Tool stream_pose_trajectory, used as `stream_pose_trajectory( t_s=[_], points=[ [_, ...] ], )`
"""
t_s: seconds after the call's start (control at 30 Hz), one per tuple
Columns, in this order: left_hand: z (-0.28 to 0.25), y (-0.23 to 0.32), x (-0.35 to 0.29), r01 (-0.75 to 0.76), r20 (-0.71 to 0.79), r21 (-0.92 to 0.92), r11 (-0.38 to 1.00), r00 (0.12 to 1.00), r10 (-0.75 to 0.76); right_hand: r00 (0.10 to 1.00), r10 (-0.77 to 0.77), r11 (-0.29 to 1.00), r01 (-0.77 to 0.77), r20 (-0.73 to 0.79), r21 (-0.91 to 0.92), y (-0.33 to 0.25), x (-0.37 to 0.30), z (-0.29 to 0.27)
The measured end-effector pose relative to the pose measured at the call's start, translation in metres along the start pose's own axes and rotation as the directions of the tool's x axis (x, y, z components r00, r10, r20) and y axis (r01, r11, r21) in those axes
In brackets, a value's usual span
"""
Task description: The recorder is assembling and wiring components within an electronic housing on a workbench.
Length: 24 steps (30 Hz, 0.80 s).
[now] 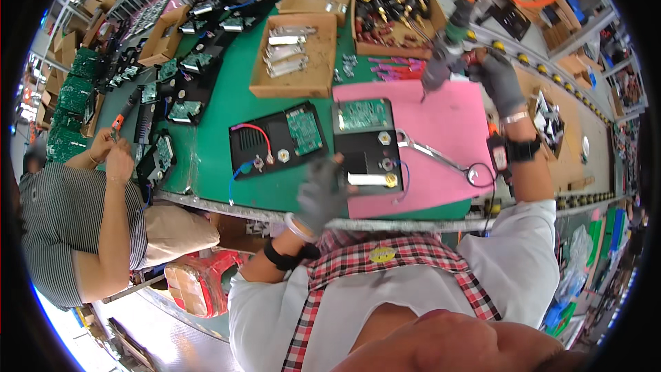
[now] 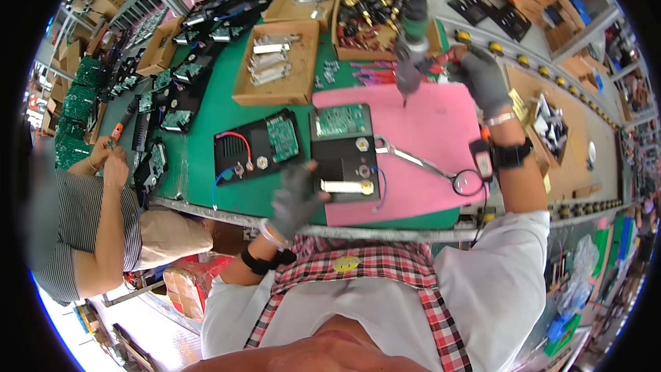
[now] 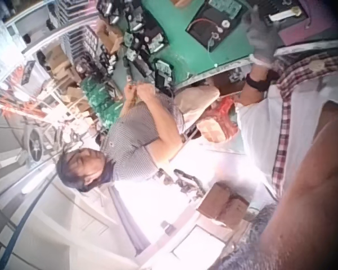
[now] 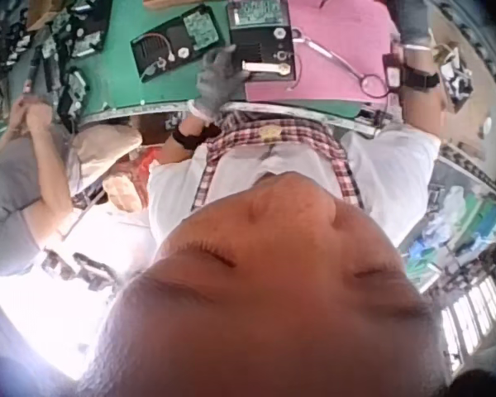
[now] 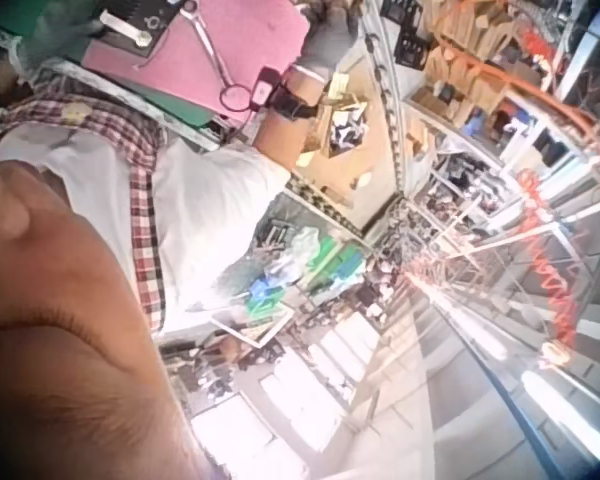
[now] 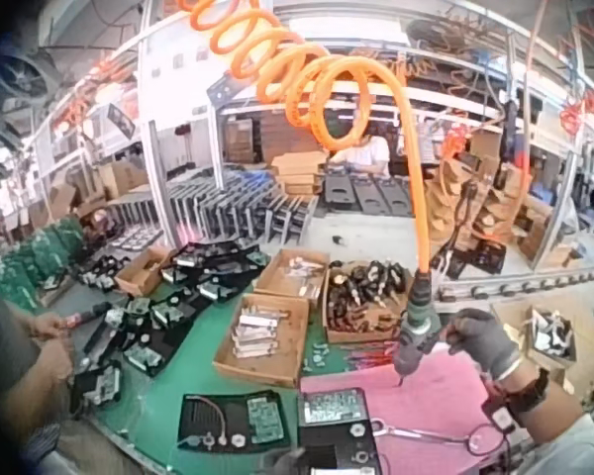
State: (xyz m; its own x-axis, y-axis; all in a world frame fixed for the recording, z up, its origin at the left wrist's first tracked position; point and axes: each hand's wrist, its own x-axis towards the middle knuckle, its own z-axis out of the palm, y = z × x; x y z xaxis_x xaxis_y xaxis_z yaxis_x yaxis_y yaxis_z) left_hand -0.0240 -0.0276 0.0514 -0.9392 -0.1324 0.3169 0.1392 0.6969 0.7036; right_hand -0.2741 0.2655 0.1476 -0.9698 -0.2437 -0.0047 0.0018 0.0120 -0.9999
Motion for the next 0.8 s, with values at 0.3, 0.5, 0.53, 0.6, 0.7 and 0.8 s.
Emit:
stream_pose_trajectory(
  t_s=[0.3, 0.5, 0.53, 0.6, 0.7, 0.8],
  points=[
    [0.025, 0.093, 0.034, -0.197, 0.116, -0.366, 0.909, 0.960, 0.254, 0.980, 0.165, 0.799, -0.198, 0.110, 0.567, 0.040, -0.173, 0.107],
    [0.065, 0.083, 0.010, -0.083, 0.077, -0.567, 0.819, 0.985, 0.153, 0.996, 0.062, 0.985, -0.072, 0.067, 0.158, 0.037, -0.186, 0.100],
    [0.066, 0.089, 0.007, -0.084, 0.088, -0.567, 0.819, 0.983, 0.161, 0.996, 0.065, 0.992, -0.071, 0.055, 0.104, 0.040, -0.186, 0.098],
    [0.066, 0.101, 0.004, 0.378, 0.348, -0.766, 0.520, 0.924, -0.160, 0.979, -0.199, 0.962, 0.185, -0.051, -0.202, 0.056, -0.185, 0.102],
    [0.062, 0.104, 0.007, 0.592, 0.557, -0.783, 0.190, 0.803, -0.211, 0.798, -0.599, 0.705, 0.485, -0.069, -0.517, 0.058, -0.182, 0.107],
    [0.064, 0.095, 0.010, 0.618, 0.617, -0.786, -0.017, 0.783, -0.083, 0.873, -0.483, 0.758, 0.453, 0.062, -0.469, 0.044, -0.181, 0.101]
  ],
)
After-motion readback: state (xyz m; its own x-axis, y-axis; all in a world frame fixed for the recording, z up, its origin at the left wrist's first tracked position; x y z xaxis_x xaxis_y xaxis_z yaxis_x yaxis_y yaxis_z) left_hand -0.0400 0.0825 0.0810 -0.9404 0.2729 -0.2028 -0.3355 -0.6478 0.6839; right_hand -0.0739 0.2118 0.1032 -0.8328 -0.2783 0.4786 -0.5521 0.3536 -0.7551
